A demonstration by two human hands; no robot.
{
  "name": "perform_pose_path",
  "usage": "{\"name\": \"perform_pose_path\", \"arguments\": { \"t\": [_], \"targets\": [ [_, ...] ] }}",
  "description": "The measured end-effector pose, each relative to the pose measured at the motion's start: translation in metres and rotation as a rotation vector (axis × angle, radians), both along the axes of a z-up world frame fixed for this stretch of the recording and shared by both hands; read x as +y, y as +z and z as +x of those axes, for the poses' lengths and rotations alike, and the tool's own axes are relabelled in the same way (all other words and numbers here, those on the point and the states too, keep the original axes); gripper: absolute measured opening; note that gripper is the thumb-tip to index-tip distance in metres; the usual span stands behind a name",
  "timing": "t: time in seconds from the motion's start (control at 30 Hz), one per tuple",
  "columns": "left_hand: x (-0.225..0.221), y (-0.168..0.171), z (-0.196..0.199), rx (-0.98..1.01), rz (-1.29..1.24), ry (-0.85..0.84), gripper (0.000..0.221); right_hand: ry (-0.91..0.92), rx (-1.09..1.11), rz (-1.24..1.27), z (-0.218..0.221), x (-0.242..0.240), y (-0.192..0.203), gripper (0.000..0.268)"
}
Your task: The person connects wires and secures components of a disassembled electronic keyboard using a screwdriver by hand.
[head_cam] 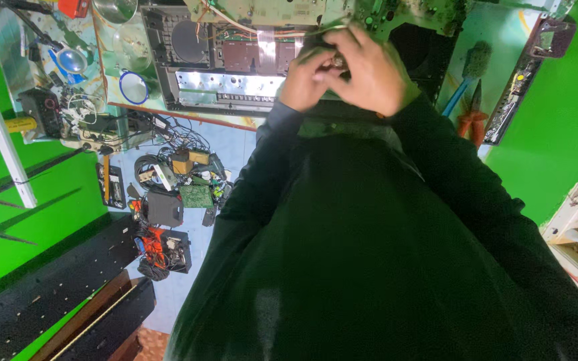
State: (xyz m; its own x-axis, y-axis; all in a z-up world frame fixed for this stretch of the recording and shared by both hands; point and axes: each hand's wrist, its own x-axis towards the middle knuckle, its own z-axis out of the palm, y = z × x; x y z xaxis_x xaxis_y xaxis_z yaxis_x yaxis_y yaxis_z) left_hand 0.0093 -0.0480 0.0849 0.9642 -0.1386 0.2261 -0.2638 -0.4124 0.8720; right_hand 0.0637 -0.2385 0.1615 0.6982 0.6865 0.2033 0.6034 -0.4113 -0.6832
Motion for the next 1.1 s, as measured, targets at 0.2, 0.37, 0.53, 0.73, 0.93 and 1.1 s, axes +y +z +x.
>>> {"name": "perform_pose_path", "arguments": {
  "t": [0.2, 0.37, 0.53, 0.73, 0.93, 1.1],
  "targets": [
    [0.002, -0.002, -0.006, 0.032, 0.022, 0.047, 0.021, -0.004, -0.247, -0.074, -0.007, 0.005, 0.009, 0.035],
    [0.003, -0.016, -0.007, -0.064, 0.014, 0.011, 0.020, -0.022, -0.154, -0.156, -0.007, 0.005, 0.017, 0.039],
    [0.004, -0.012, -0.011, 0.091, 0.022, 0.029, 0.025, -0.021, -0.291, -0.066, -0.010, 0.002, 0.022, 0.034],
    [0.004, -0.025, -0.011, 0.004, 0.073, 0.008, 0.016, -0.017, -0.099, -0.170, -0.010, 0.003, 0.006, 0.017],
    [0.002, -0.021, -0.014, -0.002, 0.035, 0.083, 0.024, -0.043, 0.082, -0.067, -0.011, -0.009, -0.001, 0.067],
    [0.002, -0.020, -0.017, 0.058, 0.082, 0.090, 0.020, -0.078, -0.038, 0.077, -0.014, -0.032, -0.026, 0.054]
  ]
}}
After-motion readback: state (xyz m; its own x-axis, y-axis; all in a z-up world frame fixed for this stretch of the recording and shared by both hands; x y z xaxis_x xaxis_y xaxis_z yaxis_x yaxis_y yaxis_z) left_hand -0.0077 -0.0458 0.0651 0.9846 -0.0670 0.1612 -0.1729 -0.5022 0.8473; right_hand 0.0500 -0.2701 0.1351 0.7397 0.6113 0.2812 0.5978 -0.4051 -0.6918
